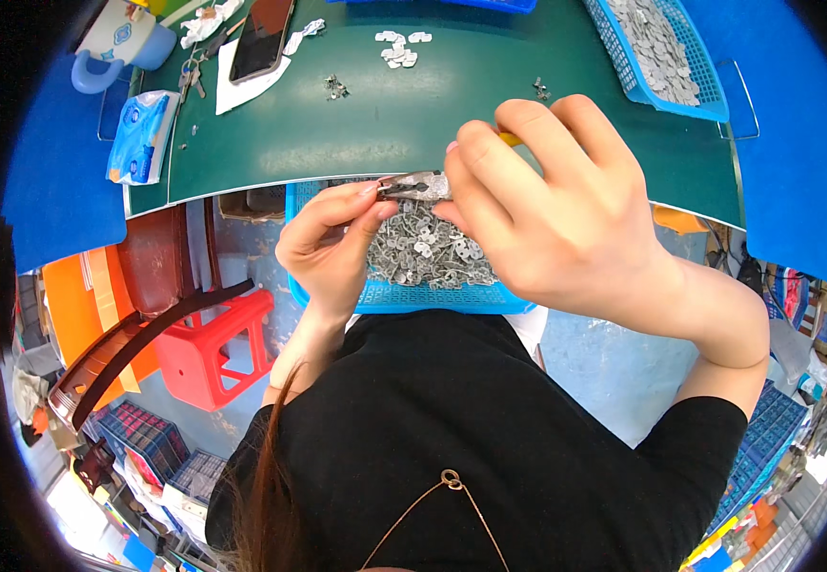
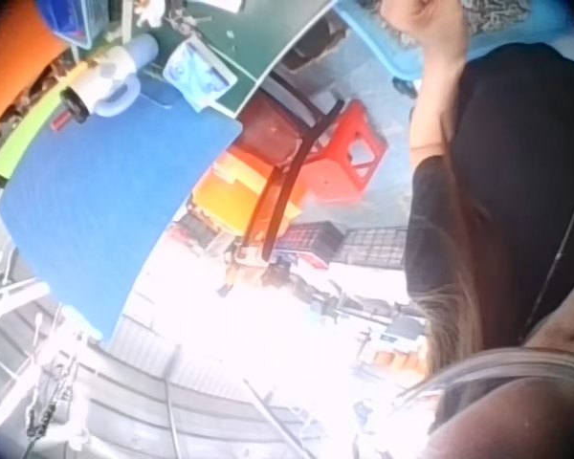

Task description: Assembling small metal components and plastic bases using pliers at a workbench.

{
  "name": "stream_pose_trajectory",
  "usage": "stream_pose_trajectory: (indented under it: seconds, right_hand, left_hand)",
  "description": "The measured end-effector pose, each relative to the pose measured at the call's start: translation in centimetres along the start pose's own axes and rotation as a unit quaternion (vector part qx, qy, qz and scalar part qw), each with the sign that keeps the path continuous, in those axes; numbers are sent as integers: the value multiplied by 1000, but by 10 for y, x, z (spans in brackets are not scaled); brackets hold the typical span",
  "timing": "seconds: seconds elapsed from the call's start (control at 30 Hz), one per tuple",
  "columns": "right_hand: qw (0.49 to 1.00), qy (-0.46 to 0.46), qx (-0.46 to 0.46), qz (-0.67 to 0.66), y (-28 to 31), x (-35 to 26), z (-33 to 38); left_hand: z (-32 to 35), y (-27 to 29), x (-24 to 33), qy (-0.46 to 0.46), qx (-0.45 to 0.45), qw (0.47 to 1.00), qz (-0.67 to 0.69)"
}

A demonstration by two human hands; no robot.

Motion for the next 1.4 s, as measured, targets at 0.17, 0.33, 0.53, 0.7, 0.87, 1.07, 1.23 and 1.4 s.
stream_pose_trajectory:
  seconds: [0.17, 0.33, 0.53, 0.7, 0.87, 1.07, 1.23, 1.4]
  right_hand:
    - [1000, 23, -11, 2, 1, -3, -3]
    - [999, 34, -36, -12, -3, -3, 2]
    - [993, -22, -99, -54, -11, 11, 6]
    - [964, -200, -28, -176, -36, 53, 21]
    - [938, -275, -30, -209, -110, 63, 51]
    - [947, -297, 51, -110, -147, 62, 59]
    - [944, -308, 46, -108, -150, 65, 63]
    - [934, -344, 55, -76, -149, 68, 64]
  left_hand:
    - [0, -2, 6, -24, -12, 998, -53]
    - [2, -5, 4, -17, -11, 998, -53]
    - [4, -6, -4, 25, -19, 1000, -1]
    - [11, 5, -32, 208, 22, 962, 177]
    - [34, -17, -58, 314, -186, 928, 72]
    - [4, -30, -43, 151, -332, 919, -152]
    - [-98, -19, -51, -67, -236, 908, -340]
    - [-160, -18, -119, -160, -275, 854, -411]
Point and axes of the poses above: each hand's wrist, its own z-axis away from the middle knuckle, its own y-axis out of the back of the hand, x = y × z, the point moved 7 cm from there along -z, towards the middle knuckle, and after that the axes turned 5 degrees about -y, right-handed, at the moved point
